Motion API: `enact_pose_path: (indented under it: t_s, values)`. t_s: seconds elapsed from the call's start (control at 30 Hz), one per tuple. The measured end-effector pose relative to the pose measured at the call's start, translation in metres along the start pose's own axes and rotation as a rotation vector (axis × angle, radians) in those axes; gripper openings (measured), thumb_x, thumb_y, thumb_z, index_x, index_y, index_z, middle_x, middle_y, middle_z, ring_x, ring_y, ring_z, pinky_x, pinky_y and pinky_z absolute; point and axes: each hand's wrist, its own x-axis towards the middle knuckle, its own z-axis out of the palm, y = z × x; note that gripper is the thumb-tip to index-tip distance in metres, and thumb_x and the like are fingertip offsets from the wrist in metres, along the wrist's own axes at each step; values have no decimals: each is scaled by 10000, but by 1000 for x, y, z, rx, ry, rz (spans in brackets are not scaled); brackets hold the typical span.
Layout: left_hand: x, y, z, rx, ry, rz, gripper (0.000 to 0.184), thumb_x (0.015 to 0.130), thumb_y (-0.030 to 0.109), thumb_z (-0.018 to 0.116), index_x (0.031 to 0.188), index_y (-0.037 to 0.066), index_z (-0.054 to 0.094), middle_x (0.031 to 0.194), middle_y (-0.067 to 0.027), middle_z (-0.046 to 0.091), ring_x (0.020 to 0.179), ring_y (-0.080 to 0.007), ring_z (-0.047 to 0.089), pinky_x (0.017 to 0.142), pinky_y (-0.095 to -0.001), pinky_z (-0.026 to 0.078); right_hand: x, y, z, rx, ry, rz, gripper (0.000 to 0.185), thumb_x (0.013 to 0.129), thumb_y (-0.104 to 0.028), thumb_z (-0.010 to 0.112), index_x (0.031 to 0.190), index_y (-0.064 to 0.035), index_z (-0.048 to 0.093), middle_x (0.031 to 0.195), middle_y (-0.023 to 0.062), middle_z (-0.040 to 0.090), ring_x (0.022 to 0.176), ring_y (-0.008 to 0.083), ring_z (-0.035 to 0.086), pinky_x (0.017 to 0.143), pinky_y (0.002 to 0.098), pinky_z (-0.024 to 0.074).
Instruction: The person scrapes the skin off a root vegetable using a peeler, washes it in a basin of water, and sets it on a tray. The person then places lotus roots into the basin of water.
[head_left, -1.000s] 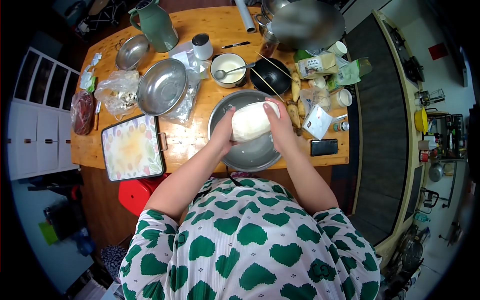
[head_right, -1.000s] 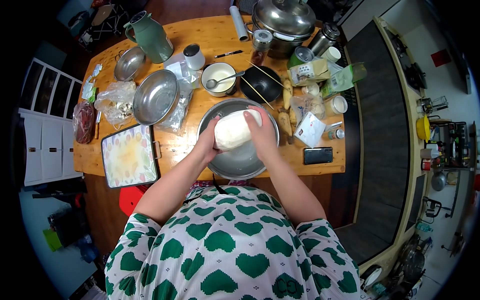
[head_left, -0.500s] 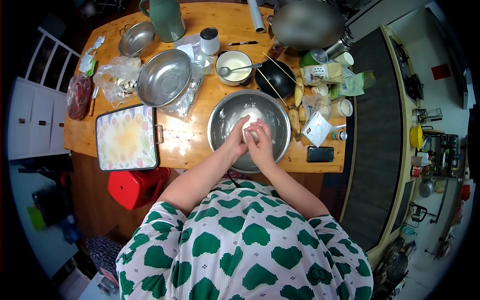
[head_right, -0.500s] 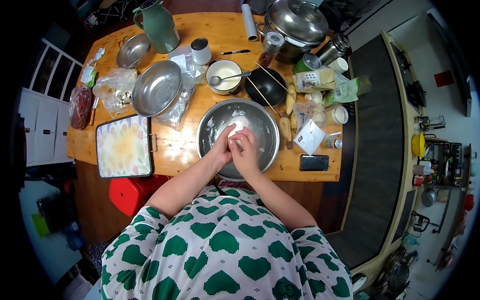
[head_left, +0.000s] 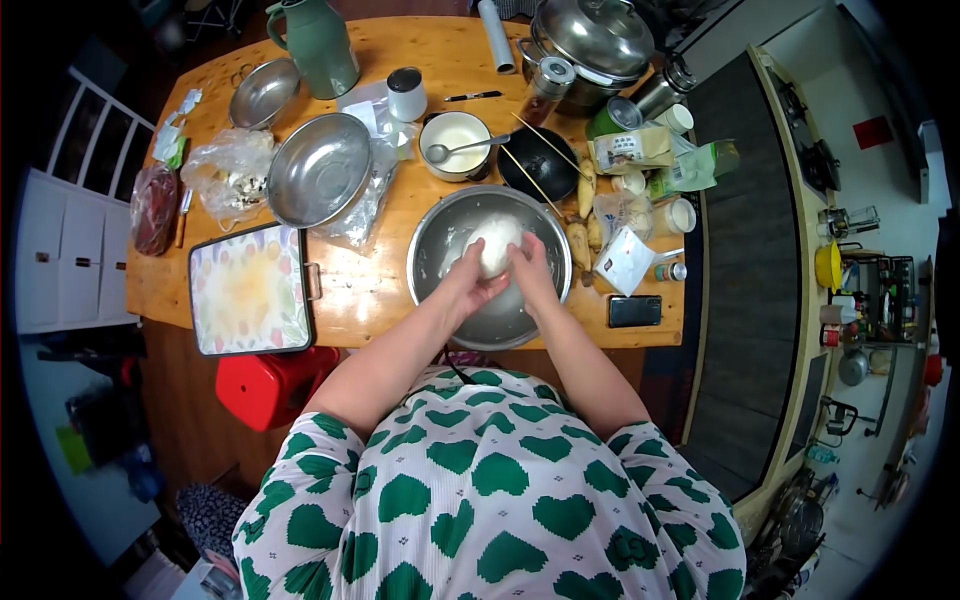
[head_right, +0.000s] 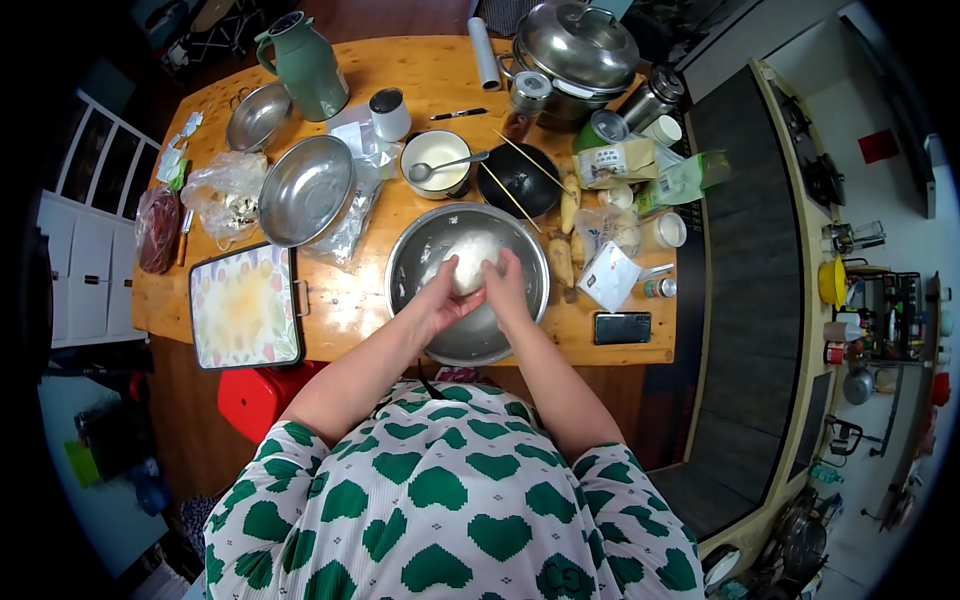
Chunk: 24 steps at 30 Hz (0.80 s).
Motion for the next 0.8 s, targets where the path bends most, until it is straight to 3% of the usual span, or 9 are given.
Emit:
enact_pose_path:
  t_s: [0.1, 0.23, 0.33, 0.37, 0.47, 0.5, 0.6, 0.7, 0.8]
  values:
    - [6, 5, -8, 94, 6, -7, 568, 1007, 475, 615, 1422, 100, 515, 1344, -153, 596, 1180, -290, 614, 941, -487, 579, 5, -17, 1, 100, -62, 165, 630, 1025, -320, 623, 1529, -35, 376, 1480, 210, 478, 1344, 316, 506, 1098, 423, 431]
    - [13, 14, -11, 337, -36, -6, 701, 941, 620, 638, 1438, 139, 522, 1422, -131, 572, 1258, -312, 573, 979, -549, 496, 16, -28, 2, 400, -134, 369, 536, 1038, -371, 592, 1462, -82, 438, 1422, 140, 550, 1317, 304, 526, 1064, 426, 447]
    - [14, 25, 0, 561, -19, -56, 889, 895, 646, 689, 1538, 113, 385, 1446, -155, 545, 1291, -336, 565, 1007, -586, 481, 32, -20, 1, 497, -213, 401, 536, 1032, -381, 596, 1457, -93, 445, 1399, 132, 570, 1262, 295, 579, 1034, 452, 489]
    - [8, 23, 5, 639, 87, 14, 1139, 803, 604, 818, 1608, 97, 191, 1471, -188, 506, 1301, -358, 566, 1001, -600, 495, 36, -19, 0, 518, -247, 431, 528, 1032, -370, 598, 1453, -91, 447, 1390, 134, 575, 1241, 288, 596, 1024, 451, 503]
    - [18, 19, 1, 844, 22, 102, 1334, 682, 532, 928, 1605, 18, 113, 1451, -215, 510, 1243, -337, 593, 896, -505, 557, 41, -21, -4, 550, -336, 415, 545, 1014, -303, 634, 1465, -73, 433, 1349, 144, 595, 1192, 290, 633, 979, 436, 543]
    - [14, 18, 5, 778, 39, 83, 1391, 612, 475, 979, 1601, 11, 118, 1462, -212, 491, 1254, -339, 582, 899, -513, 559, 40, -25, -4, 556, -364, 392, 561, 1005, -275, 650, 1473, -65, 424, 1333, 148, 602, 1178, 295, 643, 962, 429, 557]
    - [3, 21, 6, 802, -55, 192, 1279, 687, 396, 958, 1605, 67, 130, 1473, -191, 486, 1286, -323, 575, 969, -503, 553, 28, -42, -7, 557, -334, 328, 673, 949, -189, 724, 1512, -68, 375, 1379, 143, 576, 1232, 285, 612, 986, 416, 543]
    - [-18, 20, 6, 857, -191, 539, 1308, 643, 373, 969, 1607, 43, 149, 1481, -198, 493, 1323, -328, 543, 1043, -426, 501, -3, -90, -15, 339, -361, 266, 867, 878, -118, 797, 1570, -78, 276, 1448, 142, 526, 1319, 276, 554, 1038, 408, 514]
    - [-50, 28, 13, 1048, -146, 675, 1306, 639, 326, 973, 1612, 49, 147, 1491, -202, 493, 1364, -331, 522, 1099, -388, 459, -24, -117, -24, 121, -420, 92, 1028, 814, -85, 851, 1603, -88, 192, 1503, 139, 477, 1390, 273, 490, 1090, 398, 474]
